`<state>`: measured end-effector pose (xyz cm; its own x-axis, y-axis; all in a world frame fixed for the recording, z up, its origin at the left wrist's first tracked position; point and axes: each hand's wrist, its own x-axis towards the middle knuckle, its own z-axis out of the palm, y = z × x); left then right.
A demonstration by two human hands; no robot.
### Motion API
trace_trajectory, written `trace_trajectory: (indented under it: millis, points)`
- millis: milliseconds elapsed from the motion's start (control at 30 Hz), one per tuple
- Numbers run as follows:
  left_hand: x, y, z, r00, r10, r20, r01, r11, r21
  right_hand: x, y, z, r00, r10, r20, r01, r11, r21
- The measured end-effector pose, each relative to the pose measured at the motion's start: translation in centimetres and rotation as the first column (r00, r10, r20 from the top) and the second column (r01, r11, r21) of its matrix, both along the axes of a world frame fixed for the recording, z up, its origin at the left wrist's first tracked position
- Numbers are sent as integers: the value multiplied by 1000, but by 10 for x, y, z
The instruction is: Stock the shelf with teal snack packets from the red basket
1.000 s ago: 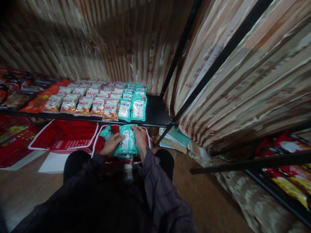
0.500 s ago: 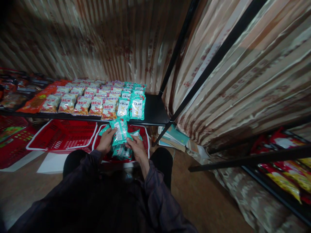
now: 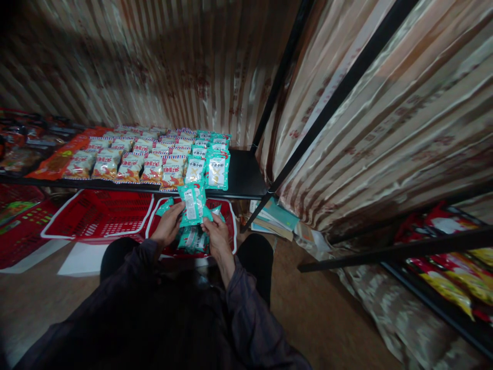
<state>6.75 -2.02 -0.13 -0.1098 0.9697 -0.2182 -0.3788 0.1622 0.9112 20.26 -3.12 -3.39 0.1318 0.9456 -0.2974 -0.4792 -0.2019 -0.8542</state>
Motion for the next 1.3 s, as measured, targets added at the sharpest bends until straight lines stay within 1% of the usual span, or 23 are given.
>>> trace_trajectory:
  millis: [67,133,200,300,367,467,533,633,700,800,867,933,1000,1067,1100,1133,1167,1200,1233,1267,1300]
  points:
    - [-2,-6,-2,995,-78,62,80,996,-27,0,2,1,999,-29,-20,30,999,15]
    - [-2,-12,-7,985,-141,95,147,987,-60,-1,4,1,999,-38,-33,39,999,28]
    - [-1,-15,-15,989,-123,80,129,989,-69,-2,5,1,999,-28,-28,29,999,29]
    - [3,-17,-25,998,-15,56,17,999,-38,-6,4,-1,999,-43,-22,43,999,20]
    - [5,-17,-29,998,17,62,-15,1000,-21,-7,2,-3,997,-74,-24,74,997,20]
    - [6,-19,-30,998,6,61,-4,999,-35,-7,0,-6,995,-102,3,102,995,16]
    - [4,-20,-29,999,-7,42,10,998,-56,-5,-1,-7,993,-101,67,99,995,27]
    - [0,-22,-29,1000,-19,14,20,998,-59,2,1,-4,977,-65,202,44,993,107]
    - [-3,-23,-29,1000,-24,7,24,998,-56,6,5,0,968,-21,250,-17,989,148]
    - [-3,-25,-30,999,-34,18,35,998,-50,9,10,4,972,69,226,-102,985,136]
    - [-1,-26,-32,999,-22,31,23,998,-50,9,12,3,979,97,177,-118,986,113]
    - [0,-26,-35,999,-25,32,26,998,-55,6,11,-1,990,66,127,-79,992,103]
    - [-3,-25,-36,997,-75,19,76,994,-82,5,10,-5,995,5,98,-14,995,98]
    - [-10,-22,-34,994,-101,-37,96,989,-113,5,8,-8,992,-50,114,40,995,96]
    - [-14,-20,-31,993,-72,-90,61,991,-115,6,8,-8,988,-66,139,52,993,101]
    - [-19,-17,-27,986,-7,-167,-7,997,-83,7,8,-8,982,-72,176,52,992,115]
    - [-24,-13,-22,963,96,-253,-103,995,-15,9,8,-8,972,-72,222,42,990,137]
    - [-29,-9,-16,926,203,-318,-188,979,78,11,8,-7,958,-69,277,24,986,166]
    - [-32,-5,-9,894,251,-372,-209,966,150,13,8,-5,940,-68,333,1,981,196]
    - [-35,-1,-2,875,259,-409,-190,961,202,15,8,-4,921,-69,383,-21,974,224]
    - [-36,4,5,868,240,-435,-146,960,238,15,8,-3,905,-72,420,-39,968,249]
